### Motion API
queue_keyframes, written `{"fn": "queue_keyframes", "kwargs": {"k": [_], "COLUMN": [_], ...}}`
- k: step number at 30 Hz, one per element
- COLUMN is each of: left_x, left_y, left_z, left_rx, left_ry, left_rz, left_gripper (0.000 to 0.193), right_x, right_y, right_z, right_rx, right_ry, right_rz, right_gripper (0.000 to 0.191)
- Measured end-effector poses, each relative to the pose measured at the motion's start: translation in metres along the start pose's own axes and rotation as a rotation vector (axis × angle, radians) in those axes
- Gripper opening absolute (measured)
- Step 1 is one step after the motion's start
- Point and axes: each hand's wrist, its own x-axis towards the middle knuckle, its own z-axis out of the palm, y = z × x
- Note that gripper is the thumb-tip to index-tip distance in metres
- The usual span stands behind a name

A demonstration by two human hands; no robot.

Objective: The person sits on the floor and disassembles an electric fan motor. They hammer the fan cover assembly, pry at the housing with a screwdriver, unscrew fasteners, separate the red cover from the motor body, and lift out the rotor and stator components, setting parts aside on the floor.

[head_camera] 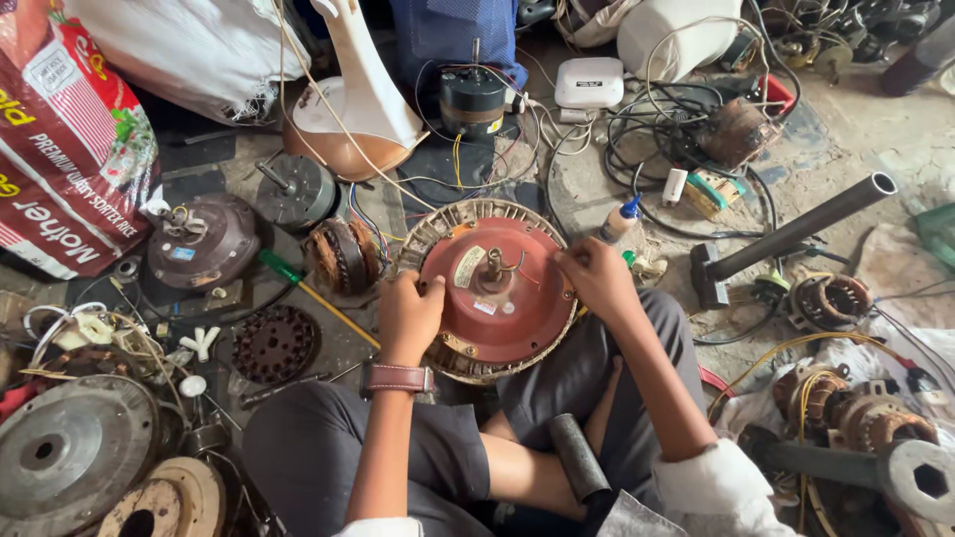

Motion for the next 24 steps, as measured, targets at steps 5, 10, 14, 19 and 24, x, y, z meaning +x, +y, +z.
{"fn": "queue_keyframes", "kwargs": {"k": [5,10,14,19,24], "left_x": [-0.010,-0.019,-0.003,0.016,0.029], "left_y": [0.006,0.055,0.084,0.051,0.001], "left_z": [-0.008,-0.011,-0.004,0.002,0.002], "left_rx": [0.018,0.139,0.354,-0.361,-0.997], "left_ry": [-0.075,-0.121,0.119,-0.006,0.017], "left_rz": [0.110,0.224,0.305,0.090,0.112], "left_gripper": [0.086,0.106,0.086,0.059,0.036], "right_x": [-0.001,-0.033,-0.066,-0.110,-0.185], "right_y": [0.001,0.010,0.020,0.025,0.041], "right_z": [0.005,0.004,0.009,0.007,-0.007], "right_rx": [0.012,0.428,0.693,0.651,-0.221], "right_ry": [0.057,-0.022,-0.062,0.065,-0.110], "right_rz": [-0.022,0.138,0.206,0.309,0.061], "right_gripper": [0.028,0.024,0.017,0.020,0.046]}}
